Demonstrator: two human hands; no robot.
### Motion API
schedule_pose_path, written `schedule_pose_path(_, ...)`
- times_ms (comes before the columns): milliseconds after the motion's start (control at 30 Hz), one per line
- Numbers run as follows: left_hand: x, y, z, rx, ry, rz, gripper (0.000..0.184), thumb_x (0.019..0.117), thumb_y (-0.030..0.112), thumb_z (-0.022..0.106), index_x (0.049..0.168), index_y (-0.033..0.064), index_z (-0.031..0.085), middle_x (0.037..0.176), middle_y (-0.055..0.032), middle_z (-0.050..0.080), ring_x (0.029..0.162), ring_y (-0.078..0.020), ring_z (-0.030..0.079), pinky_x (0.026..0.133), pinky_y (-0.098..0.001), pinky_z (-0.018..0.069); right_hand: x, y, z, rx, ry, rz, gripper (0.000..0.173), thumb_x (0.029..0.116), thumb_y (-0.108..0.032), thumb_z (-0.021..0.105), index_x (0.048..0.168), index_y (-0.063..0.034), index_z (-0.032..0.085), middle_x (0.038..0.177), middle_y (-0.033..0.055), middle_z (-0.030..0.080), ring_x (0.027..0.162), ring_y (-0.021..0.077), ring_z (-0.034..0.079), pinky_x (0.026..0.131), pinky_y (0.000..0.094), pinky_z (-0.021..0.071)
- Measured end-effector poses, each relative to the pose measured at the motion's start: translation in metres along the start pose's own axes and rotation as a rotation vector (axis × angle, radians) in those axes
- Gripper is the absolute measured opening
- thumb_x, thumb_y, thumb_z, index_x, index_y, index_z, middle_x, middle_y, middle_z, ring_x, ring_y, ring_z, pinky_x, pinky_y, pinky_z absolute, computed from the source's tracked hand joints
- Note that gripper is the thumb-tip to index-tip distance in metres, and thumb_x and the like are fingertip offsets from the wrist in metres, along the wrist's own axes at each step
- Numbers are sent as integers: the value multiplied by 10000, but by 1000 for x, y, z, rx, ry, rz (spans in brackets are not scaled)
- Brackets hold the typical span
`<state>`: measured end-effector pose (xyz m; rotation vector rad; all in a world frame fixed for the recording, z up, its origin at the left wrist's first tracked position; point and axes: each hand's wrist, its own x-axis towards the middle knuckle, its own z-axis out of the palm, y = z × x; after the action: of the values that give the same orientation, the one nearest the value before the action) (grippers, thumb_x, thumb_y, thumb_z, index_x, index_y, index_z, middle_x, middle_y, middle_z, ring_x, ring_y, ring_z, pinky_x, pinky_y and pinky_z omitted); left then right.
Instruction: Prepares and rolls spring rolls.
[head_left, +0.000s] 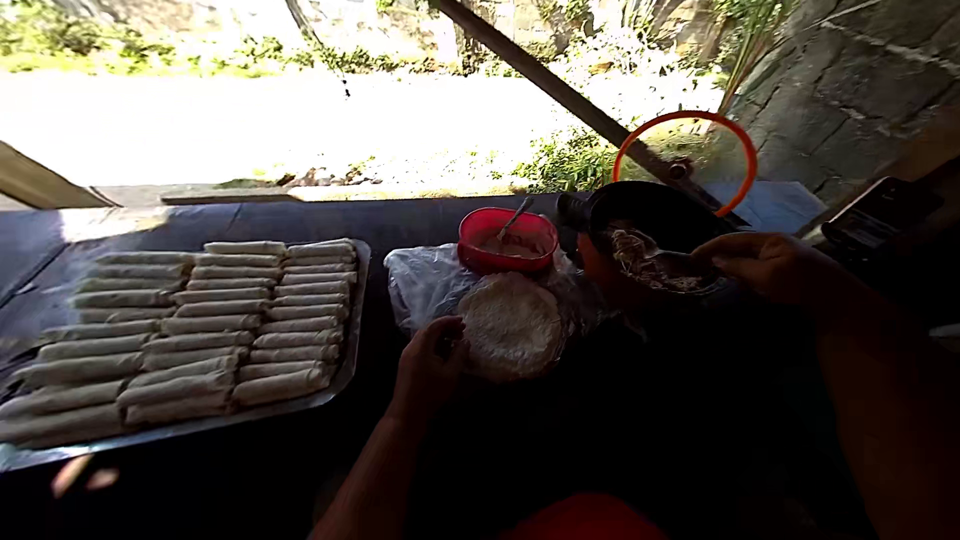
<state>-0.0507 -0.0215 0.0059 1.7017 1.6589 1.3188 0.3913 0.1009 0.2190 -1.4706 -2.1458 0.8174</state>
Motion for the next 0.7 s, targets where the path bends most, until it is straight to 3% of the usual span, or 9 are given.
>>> schedule_pose_path(67,2,-2,0,-23,-4,-17,337,949,168,652,1278,97,639,1149,-10,718,990,-84,703,839,-277,617,2,-20,13,-20,-18,-57,244,1048,-90,541,1115,-162,764,854,6,715,627,100,574,587,301,502)
schedule_pose_path(200,1,-3,3,-75,1,-29,317,955,152,650,1268,102,636,1158,-14,718,995,-77,706,855,-268,612,10,-57,57,-26,-160,-97,215,1038,-108,568,1093,-174,765,836,-17,718,678,83,631,637,301,553)
schedule_pose_path(300,2,-3,3,-75,-11,-29,317,958,164,650,1270,108,640,1156,-6,716,1002,-70,701,866,-263,606,20,-50,102,-90,-342,-99,250,1065,-205,518,1140,-197,757,942,-27,741,821,59,675,776,335,579)
schedule_pose_path(367,2,-2,4,-69,-23,-16,327,962,176,641,1282,110,638,1177,-3,710,1029,-70,691,884,-268,597,23,-45,132,-142,-428,-133,282,1064,-220,484,1154,-175,747,956,-16,728,837,56,654,795,326,552)
schedule_pose_path(533,4,2,2,65,-132,58,414,948,259,685,1355,216,624,1271,90,682,1191,-56,612,1047,-336,513,13,-39,173,-475,-380,-298,315,1060,-218,468,1246,-210,722,1096,34,739,1021,162,708,931,412,577)
schedule_pose_path(633,6,3,3,183,-210,98,482,918,360,711,1382,286,609,1286,158,670,1241,-48,575,1092,-369,471,5,-40,174,-700,-189,-511,360,990,-102,506,1252,-222,722,961,65,692,833,224,704,714,419,603)
schedule_pose_path(700,5,5,4,245,-245,103,522,896,408,716,1395,302,603,1293,158,665,1266,-69,562,1106,-402,456,2,-38,173,-740,-131,-589,374,968,-74,526,1251,-216,726,930,63,679,801,219,696,677,395,598)
